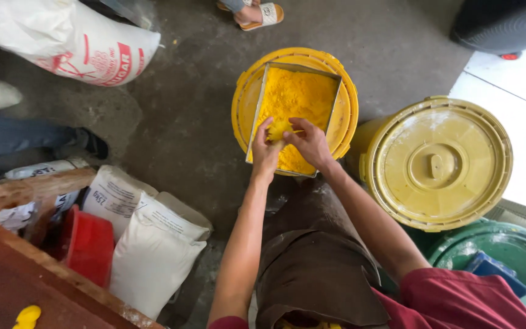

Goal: Shaping yellow dough balls into flat patties and scoring them with a small blade before placing them on a tray.

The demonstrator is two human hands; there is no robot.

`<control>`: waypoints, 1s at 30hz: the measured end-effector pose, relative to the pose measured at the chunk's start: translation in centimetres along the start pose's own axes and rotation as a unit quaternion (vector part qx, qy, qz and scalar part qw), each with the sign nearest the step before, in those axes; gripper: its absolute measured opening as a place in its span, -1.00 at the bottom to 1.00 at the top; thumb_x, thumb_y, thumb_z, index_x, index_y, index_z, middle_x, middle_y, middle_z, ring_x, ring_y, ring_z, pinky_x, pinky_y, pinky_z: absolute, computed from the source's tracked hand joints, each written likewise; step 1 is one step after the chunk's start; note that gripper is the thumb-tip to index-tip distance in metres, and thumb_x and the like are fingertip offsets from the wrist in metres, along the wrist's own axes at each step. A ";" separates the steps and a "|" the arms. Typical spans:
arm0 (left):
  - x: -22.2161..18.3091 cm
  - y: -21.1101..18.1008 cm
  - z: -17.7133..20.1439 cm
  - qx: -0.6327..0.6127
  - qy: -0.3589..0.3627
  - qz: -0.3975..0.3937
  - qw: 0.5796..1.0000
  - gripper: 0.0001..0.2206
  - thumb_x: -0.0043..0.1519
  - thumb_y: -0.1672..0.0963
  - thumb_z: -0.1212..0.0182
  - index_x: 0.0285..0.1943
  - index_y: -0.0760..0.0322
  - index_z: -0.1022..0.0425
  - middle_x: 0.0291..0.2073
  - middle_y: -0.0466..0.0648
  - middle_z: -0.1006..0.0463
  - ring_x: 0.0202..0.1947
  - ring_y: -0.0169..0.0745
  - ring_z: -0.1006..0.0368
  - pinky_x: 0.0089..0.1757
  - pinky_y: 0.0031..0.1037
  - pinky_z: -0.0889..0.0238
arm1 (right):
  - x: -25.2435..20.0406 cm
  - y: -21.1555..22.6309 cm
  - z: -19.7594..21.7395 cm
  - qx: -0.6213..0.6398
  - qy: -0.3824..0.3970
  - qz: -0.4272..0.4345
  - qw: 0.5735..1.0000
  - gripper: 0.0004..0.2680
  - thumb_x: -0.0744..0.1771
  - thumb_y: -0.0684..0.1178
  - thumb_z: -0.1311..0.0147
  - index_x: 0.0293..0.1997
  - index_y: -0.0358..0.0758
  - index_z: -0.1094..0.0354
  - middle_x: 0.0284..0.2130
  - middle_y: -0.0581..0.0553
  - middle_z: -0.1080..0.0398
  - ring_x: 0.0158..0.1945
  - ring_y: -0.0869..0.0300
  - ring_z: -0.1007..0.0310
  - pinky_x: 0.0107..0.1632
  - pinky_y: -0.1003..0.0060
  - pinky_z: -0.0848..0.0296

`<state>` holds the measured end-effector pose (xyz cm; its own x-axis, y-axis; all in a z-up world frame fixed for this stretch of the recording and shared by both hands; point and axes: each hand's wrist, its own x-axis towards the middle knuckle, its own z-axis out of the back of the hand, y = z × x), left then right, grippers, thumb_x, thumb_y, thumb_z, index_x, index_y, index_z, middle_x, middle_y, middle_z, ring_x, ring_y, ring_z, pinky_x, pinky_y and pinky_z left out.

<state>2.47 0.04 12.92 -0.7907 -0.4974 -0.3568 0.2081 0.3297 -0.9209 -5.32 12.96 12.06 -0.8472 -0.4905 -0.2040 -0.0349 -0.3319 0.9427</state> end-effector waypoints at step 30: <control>-3.1 -3.6 0.5 -0.034 -0.017 0.142 0.989 -0.58 0.19 0.21 -0.28 0.27 0.33 -0.42 -0.07 -0.05 -0.55 -0.13 -0.27 -0.54 -0.21 -0.41 -0.54 | -1.1 1.1 1.8 0.143 0.173 -0.083 0.971 -0.66 0.31 0.03 -0.22 0.10 -0.45 -0.41 -0.31 -0.07 -0.50 -0.34 0.28 -0.50 -0.26 0.35 -0.55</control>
<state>4.45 -0.05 17.26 -0.6864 -0.4035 -0.6050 0.3785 0.5122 -0.7710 -5.40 14.58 13.83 -0.5903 -0.7073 -0.3889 -0.3426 -0.2167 0.9141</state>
